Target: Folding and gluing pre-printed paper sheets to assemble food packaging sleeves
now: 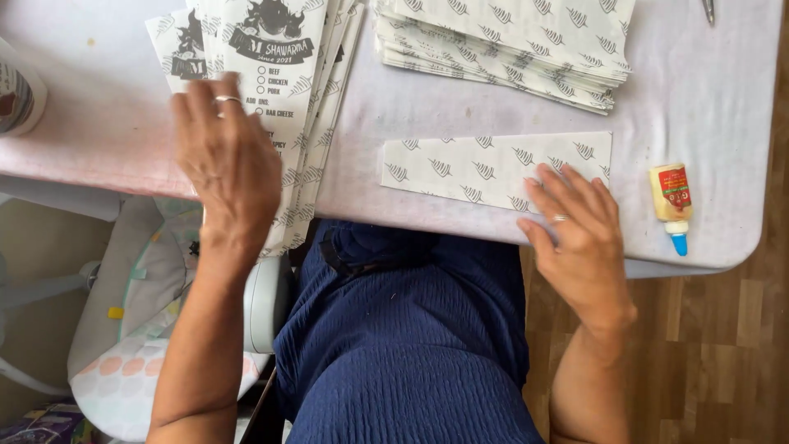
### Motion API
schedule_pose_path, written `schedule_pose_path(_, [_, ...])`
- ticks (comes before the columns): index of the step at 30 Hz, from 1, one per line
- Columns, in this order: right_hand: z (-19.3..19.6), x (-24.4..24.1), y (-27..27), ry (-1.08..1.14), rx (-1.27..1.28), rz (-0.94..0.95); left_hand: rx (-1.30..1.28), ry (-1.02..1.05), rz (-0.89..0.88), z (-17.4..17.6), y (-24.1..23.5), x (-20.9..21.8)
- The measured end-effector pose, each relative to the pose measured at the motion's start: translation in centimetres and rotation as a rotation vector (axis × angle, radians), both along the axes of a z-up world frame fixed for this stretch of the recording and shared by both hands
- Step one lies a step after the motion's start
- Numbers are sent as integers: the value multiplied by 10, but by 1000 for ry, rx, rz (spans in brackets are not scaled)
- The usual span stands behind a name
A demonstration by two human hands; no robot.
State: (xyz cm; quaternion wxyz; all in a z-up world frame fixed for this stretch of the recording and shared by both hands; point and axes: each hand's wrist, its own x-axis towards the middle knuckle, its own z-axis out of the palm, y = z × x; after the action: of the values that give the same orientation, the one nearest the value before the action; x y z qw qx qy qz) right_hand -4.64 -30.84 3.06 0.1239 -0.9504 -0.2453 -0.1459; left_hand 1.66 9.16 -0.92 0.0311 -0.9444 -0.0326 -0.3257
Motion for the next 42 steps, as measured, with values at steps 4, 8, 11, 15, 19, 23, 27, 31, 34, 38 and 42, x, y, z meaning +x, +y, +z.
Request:
schedule_pose_path(4, [1, 3, -70, -41, 246, -111, -420, 7, -604, 27, -62, -10])
schedule_pose_path(8, [-16, 7, -143, -75, 1, -548, -358, 270, -1037, 13, -100, -9])
schedule_pose_path(11, [-13, 11, -147, 220, 267, -681, -273, 320, -1071, 5, -111, -4])
schedule_pose_path(15, [-23, -1, -144, 148, 994, -673, -241, 337, -1083, 10, -110, -2])
schedule_pose_path(19, [6, -25, -116, 164, 1244, -485, -314, 365, -1066, 9, -109, 5])
schedule_pose_path(23, [-9, -28, -76, 3, 1219, -306, -368, 423, -968, 18, -111, 13])
schedule_pose_path(27, [-20, -18, -22, 48, 1088, -339, -371, 480, -889, 19, -110, 19])
schedule_pose_path(31, [-26, -5, -1, 60, 1228, -175, -455, 546, -849, 52, -110, 15])
schedule_pose_path(34, [-23, -10, -10, 78, 1204, -229, -476, 560, -855, 45, -110, 17])
schedule_pose_path(38, [-34, -23, -68, 34, 1156, -317, -385, 574, -842, 29, -108, 20])
schedule_pose_path(42, [-38, -38, -118, -59, 1231, -463, -401, 607, -830, 32, -108, 20])
